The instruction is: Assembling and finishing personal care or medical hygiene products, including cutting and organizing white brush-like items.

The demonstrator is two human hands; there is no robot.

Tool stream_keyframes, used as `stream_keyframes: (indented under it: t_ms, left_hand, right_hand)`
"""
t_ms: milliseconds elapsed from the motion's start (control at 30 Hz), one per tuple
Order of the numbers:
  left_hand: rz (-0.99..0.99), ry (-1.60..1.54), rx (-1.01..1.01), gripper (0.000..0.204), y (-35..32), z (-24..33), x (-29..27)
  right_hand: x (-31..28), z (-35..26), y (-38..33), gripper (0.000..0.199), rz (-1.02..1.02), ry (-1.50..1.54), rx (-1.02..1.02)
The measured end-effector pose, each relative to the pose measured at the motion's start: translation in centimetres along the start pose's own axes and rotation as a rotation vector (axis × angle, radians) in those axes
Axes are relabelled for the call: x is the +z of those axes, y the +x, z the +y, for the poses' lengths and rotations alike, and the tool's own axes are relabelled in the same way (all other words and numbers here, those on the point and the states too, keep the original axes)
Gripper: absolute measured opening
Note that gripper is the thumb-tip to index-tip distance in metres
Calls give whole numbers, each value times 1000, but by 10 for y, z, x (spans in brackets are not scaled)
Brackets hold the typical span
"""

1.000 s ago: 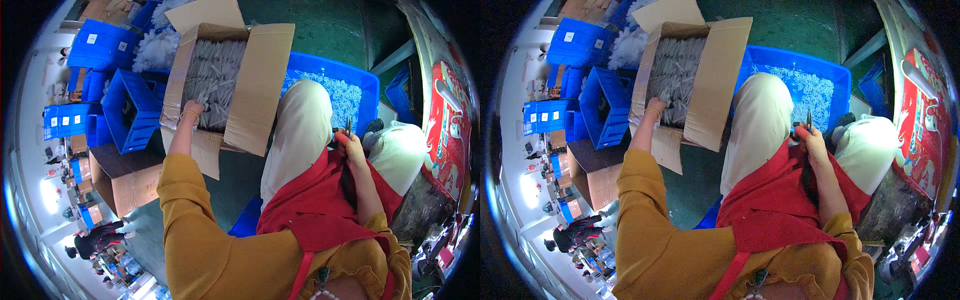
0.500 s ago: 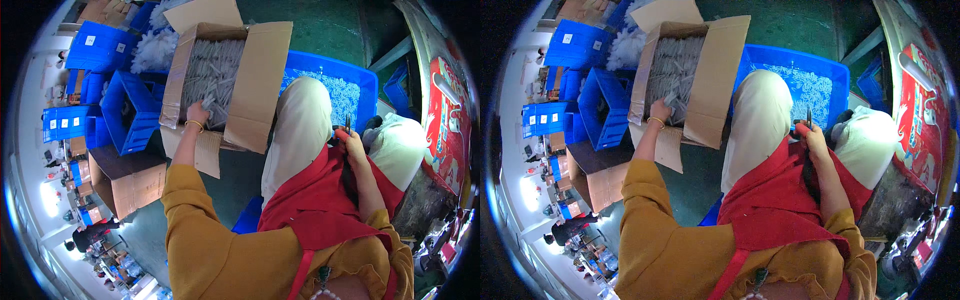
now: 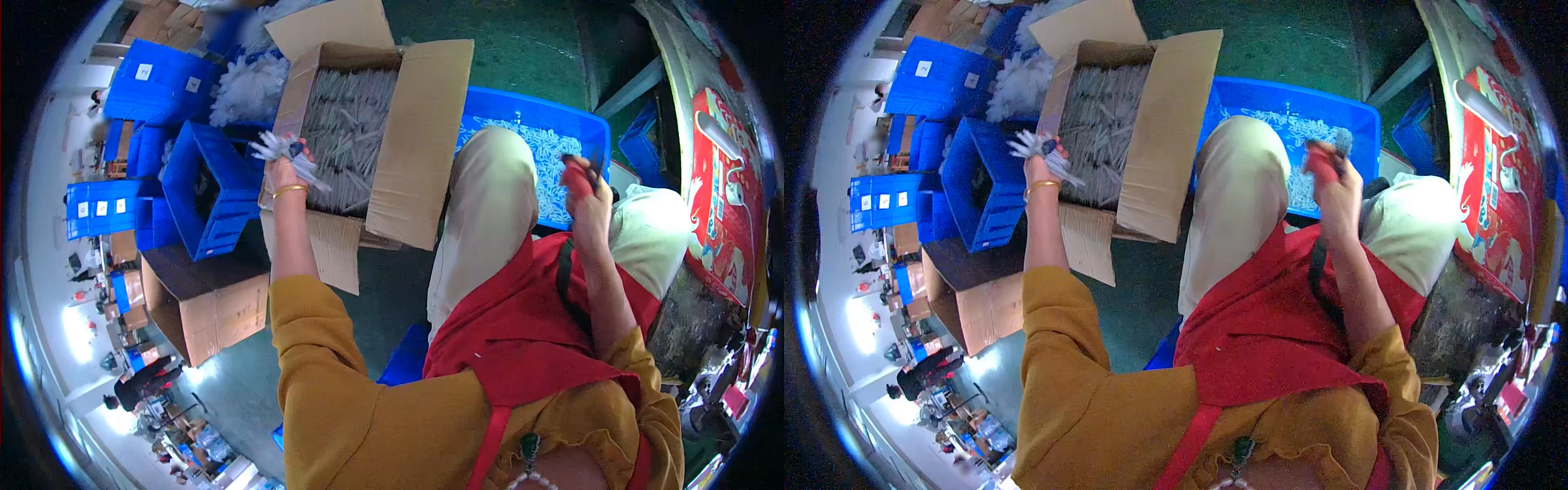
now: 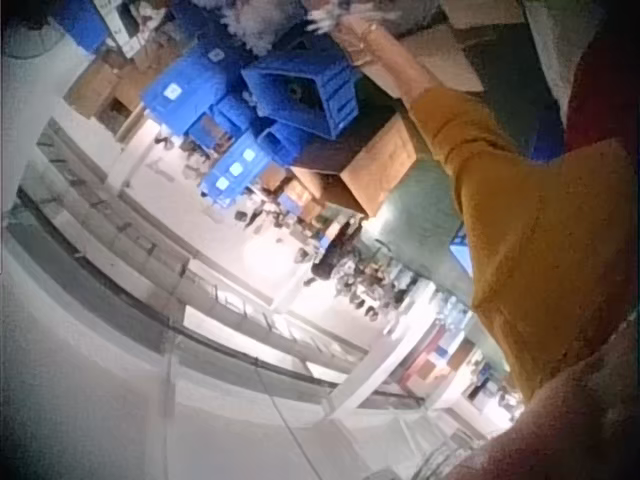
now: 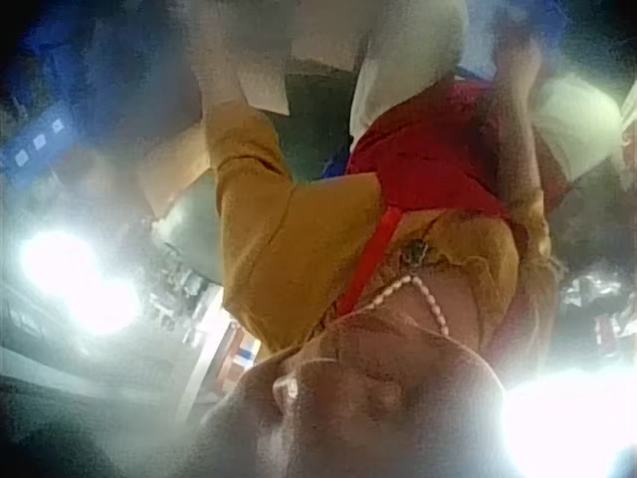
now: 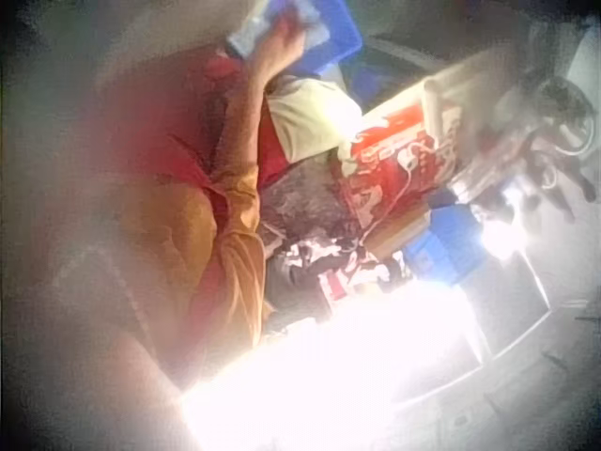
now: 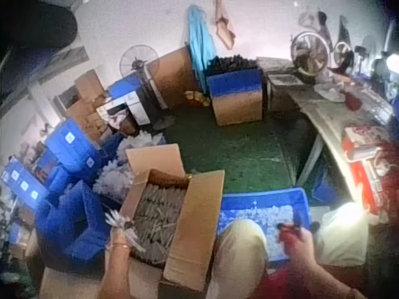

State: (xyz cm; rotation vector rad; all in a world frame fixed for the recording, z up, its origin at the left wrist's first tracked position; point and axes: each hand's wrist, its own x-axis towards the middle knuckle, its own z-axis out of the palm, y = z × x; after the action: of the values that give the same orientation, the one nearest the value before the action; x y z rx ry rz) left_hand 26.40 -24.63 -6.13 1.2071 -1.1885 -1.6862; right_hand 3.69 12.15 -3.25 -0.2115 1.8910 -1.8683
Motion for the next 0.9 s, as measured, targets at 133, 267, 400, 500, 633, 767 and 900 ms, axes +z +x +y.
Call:
stream_keyframes:
  t_ms: [133, 267, 400, 500, 633, 767, 900]
  left_hand:
    - [-255, -616, -68, 12, 11, -12, 15]
    - [-412, -877, -269, 22, -6, -21, 74]
    - [-420, -985, -285, 20, -22, -27, 77]
    - [-295, -946, -259, 14, -31, -33, 82]
    - [-175, -901, -305, 13, -26, -37, 85]
    - [-57, -814, -298, 11, -18, -31, 91]
    - [-228, -1041, -258, 7, 13, -27, 47]
  right_hand:
    - [89, -38, 7, 24, -408, -309, -399]
    - [169, 4, 42, 26, -582, -494, -339]
    - [197, 3, 21, 18, -713, -807, -378]
    - [202, 13, 17, 14, -720, -782, -270]
    - [204, 26, 19, 10, -646, -624, -167]
    - [192, 15, 18, 9, -636, -407, 289]
    - [174, -3, 13, 10, -599, -365, 333]
